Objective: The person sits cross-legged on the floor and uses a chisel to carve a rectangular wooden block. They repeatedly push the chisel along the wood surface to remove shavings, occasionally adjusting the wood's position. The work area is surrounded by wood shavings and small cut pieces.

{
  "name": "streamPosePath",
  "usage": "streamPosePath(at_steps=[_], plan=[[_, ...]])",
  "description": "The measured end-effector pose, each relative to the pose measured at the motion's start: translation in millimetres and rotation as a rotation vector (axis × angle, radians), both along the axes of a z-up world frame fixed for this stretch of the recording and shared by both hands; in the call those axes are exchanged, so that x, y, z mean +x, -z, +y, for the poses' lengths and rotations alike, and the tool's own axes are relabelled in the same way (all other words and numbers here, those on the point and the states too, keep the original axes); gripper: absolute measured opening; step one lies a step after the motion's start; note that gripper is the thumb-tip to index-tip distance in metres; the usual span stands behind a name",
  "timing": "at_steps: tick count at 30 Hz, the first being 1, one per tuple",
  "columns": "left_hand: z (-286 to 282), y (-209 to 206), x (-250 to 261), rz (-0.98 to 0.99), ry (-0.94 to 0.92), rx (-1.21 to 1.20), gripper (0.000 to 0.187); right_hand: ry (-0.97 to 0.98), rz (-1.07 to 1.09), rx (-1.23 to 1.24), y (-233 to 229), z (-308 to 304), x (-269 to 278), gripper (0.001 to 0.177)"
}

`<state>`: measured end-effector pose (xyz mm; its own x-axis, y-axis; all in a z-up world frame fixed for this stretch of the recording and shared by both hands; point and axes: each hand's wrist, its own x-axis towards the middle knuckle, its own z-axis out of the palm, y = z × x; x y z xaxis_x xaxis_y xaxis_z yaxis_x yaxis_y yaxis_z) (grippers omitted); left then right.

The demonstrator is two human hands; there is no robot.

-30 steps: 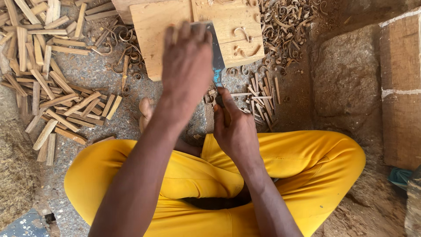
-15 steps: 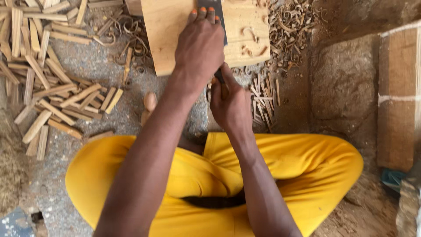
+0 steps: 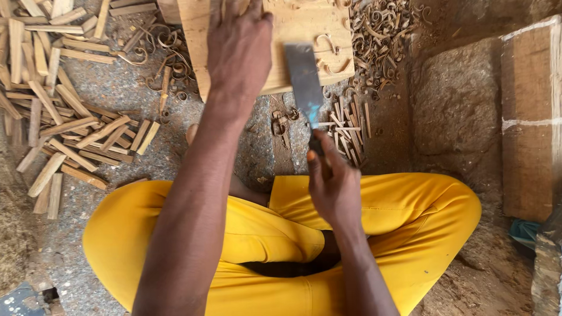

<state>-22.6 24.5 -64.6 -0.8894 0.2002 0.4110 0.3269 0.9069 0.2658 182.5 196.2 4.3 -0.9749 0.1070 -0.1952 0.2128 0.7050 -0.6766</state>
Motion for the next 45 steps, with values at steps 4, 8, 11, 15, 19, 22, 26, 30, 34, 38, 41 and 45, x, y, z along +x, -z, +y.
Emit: streamPosePath(at_steps=[4,8,11,15,19,22,26,30,34,38,41,45], plan=[[-14.3,10.1,3.0,-0.207,-0.027,0.093,0.024,-0.034,-0.034,0.014,2.2,-7.0,7.1,0.042],[-13.9,11.2,2.1,-0.098,-0.057,0.039,0.011,-0.061,0.03,0.001,-7.9,-16.0,-1.5,0.04],[-12.6,11.0,3.7,-0.122,-0.065,0.047,0.008,-0.066,0.076,-0.02,-14.0,-22.5,-8.1,0.039],[-9.2,-1.3,8.6,-0.174,-0.075,0.091,0.031,-0.074,0.088,-0.028,-18.4,-28.9,-19.1,0.039],[6.0,-23.2,18.9,-0.13,-0.044,-0.073,0.037,-0.06,0.094,0.025,-23.9,-37.2,-26.0,0.039],[24.6,-27.3,36.4,-0.377,0.048,-0.115,0.024,-0.044,0.092,0.01,-19.2,-39.2,-25.9,0.04],[37.0,-29.1,44.5,-0.386,0.087,-0.144,0.018,-0.056,0.127,0.042,-11.7,-42.9,-26.9,0.04],[37.9,-30.9,33.2,-0.37,0.041,-0.2,0.022,-0.05,0.073,-0.015,-2.1,-45.6,-47.1,0.044],[26.1,-33.7,20.6,-0.229,0.001,-0.156,0.03,-0.168,0.317,-0.115,12.4,-47.4,-70.9,0.042],[18.9,-41.4,9.0,-0.206,0.045,-0.057,0.047,-0.089,0.208,0.002,13.3,-52.4,-73.4,0.043],[10.0,-50.8,13.7,-0.516,-0.028,0.098,0.038,-0.05,0.04,0.003,10.6,-50.1,-70.5,0.047],[-12.3,-54.4,8.1,-0.683,-0.128,0.271,0.04,0.065,-0.002,-0.168,1.9,-28.2,-58.8,0.049]])
